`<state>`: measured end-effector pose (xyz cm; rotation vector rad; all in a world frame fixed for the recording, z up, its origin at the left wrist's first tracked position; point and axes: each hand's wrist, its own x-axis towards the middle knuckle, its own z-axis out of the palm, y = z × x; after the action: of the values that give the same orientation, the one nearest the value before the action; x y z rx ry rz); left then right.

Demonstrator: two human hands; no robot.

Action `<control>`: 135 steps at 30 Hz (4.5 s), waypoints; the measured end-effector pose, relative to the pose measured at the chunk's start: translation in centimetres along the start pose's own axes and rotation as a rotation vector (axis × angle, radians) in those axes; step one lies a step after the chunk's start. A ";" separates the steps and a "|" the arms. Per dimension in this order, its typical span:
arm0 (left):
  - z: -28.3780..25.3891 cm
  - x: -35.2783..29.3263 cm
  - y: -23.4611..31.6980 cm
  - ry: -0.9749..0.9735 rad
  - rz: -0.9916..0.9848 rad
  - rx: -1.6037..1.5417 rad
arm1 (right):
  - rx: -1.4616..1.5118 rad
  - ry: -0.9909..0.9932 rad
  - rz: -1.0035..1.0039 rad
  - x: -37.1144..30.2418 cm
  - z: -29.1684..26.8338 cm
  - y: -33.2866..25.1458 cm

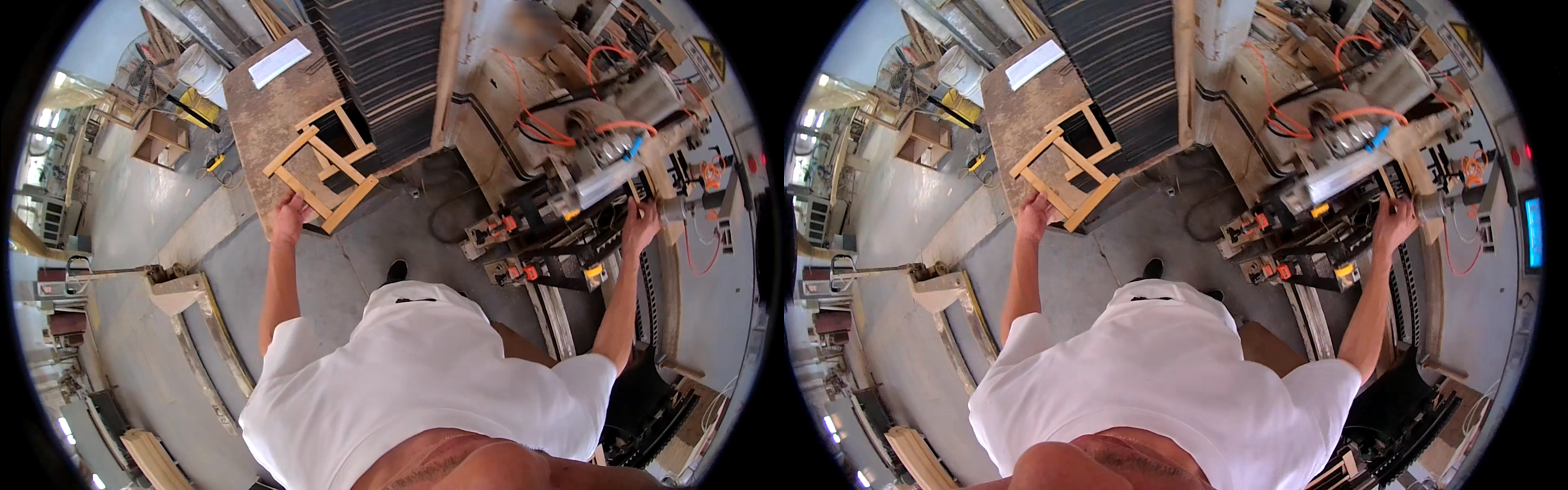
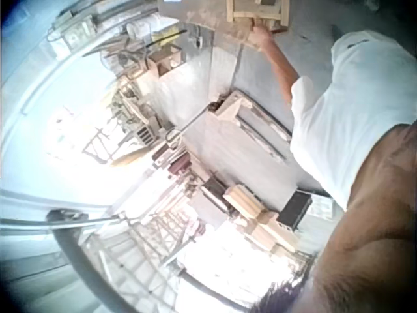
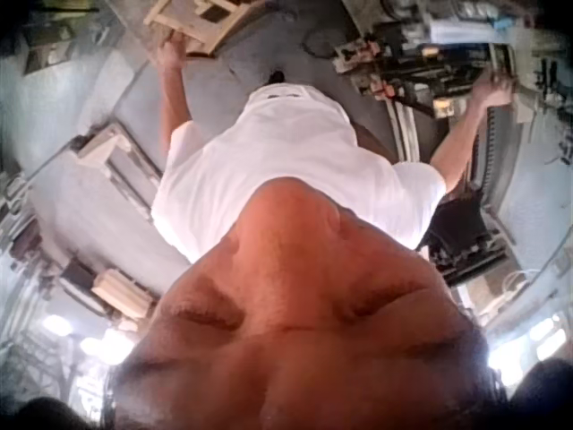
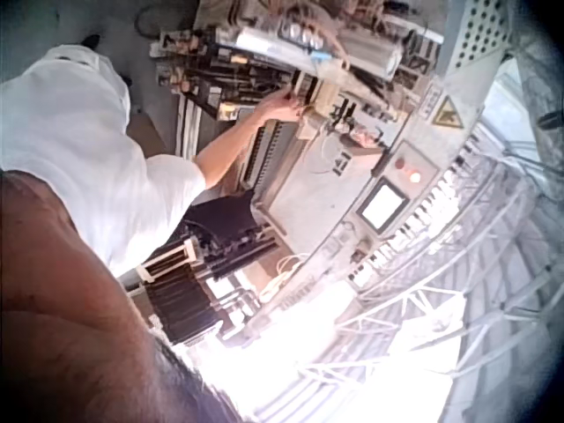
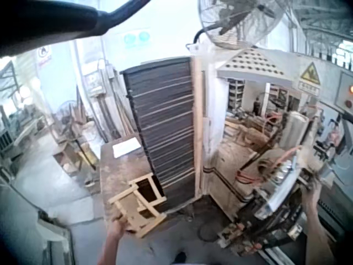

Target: The person repeatedly picks up small wooden frames from a workbench, places them into a jig on a woodworking machine, and then removes them to place them back on the bench. This cycle is performed multiple times throughout the clip.

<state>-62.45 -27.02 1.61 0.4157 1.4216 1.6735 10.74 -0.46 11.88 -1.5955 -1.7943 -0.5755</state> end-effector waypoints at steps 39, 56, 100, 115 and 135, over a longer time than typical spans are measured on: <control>6.1 14.7 -7.3 -0.275 0.641 1.470 | 0.475 -0.455 0.966 -30.4 -10.9 -18.8; 12.8 6.9 -9.7 -0.091 0.840 1.611 | -0.431 -0.109 0.671 -26.7 -43.4 -12.1; 59.6 -12.9 -23.8 -1.152 -0.783 -0.177 | 0.156 -0.245 0.154 -7.0 -8.2 -0.4; 59.6 -14.8 -23.8 -0.946 -0.774 -0.278 | 0.132 -0.309 0.081 -5.7 -3.7 4.1; 43.5 -22.8 -16.4 -0.816 -0.705 -0.156 | 0.221 -0.375 0.226 -0.6 5.1 12.4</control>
<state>-11.54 -18.32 5.54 0.3812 0.6884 0.8604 22.04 4.65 6.72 -1.8012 -1.8258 0.0313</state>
